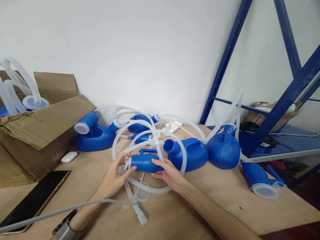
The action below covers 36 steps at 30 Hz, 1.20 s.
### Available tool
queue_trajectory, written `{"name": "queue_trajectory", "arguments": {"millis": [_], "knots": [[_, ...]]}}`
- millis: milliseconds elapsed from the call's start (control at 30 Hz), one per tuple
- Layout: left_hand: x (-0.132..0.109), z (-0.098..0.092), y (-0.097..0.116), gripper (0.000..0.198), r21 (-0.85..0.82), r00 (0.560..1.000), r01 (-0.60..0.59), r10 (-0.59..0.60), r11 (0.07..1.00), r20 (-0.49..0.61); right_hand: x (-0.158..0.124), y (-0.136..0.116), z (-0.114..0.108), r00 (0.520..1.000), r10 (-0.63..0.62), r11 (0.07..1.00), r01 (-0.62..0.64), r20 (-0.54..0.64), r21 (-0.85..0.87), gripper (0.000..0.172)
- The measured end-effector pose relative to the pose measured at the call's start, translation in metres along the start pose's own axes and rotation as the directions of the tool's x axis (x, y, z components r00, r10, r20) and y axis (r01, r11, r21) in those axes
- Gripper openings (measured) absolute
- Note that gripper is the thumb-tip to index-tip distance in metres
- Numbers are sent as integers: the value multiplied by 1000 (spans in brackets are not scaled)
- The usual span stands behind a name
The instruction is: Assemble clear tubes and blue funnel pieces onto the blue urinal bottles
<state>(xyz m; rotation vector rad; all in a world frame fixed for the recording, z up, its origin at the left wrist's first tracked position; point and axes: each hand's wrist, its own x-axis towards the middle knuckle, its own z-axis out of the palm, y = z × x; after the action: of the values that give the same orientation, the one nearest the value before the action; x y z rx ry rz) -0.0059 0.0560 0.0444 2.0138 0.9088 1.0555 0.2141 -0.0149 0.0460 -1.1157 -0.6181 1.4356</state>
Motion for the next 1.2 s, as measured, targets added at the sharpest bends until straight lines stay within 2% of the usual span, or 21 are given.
{"name": "queue_trajectory", "arguments": {"millis": [200, 400, 600, 733, 800, 867, 933, 1000, 1033, 1100, 1200], "knots": [[0, -4, 1, 38, -81, 995, -25, 32, 996, 92, 2, 7, 1, 992, -95, 991, 87, -77, -101, 54], [-1, -7, 9, 31, -37, 986, -109, 113, 993, 121, 0, 8, 4, 988, -131, 983, 118, -85, -143, 55], [4, -7, -9, 31, 85, 999, -21, 17, 996, 49, 5, -4, -5, 978, -175, 977, 159, -116, -140, 57], [8, -5, -21, 35, 115, 997, 17, -25, 993, 76, 7, -10, -11, 986, -83, 996, 84, -143, 0, 62], [8, -2, -23, 33, 167, 999, -8, 1, 986, 38, 7, -10, -12, 994, -60, 998, 61, -95, 13, 64], [6, 1, -26, 26, 229, 993, -120, 120, 966, 12, 7, -9, -11, 996, -74, 997, 74, -53, -4, 65], [4, 4, -30, 21, 317, 948, -308, 319, 897, 18, 6, -8, -10, 996, -88, 996, 88, -29, -20, 66], [2, 5, -34, 21, 440, 863, -467, 503, 767, 40, 5, -7, -10, 996, -92, 995, 92, -12, -25, 67], [2, 6, -35, 21, 503, 824, -507, 565, 700, 43, 4, -7, -10, 995, -96, 995, 96, 4, -29, 66], [1, 5, -37, 19, 593, 775, -515, 632, 619, 13, 4, -4, -10, 993, -107, 993, 109, 44, -46, 63], [2, 3, -37, 14, 619, 771, -445, 628, 647, -103, 4, 3, -9, 992, -101, 990, 107, 69, -86, 62]]}}
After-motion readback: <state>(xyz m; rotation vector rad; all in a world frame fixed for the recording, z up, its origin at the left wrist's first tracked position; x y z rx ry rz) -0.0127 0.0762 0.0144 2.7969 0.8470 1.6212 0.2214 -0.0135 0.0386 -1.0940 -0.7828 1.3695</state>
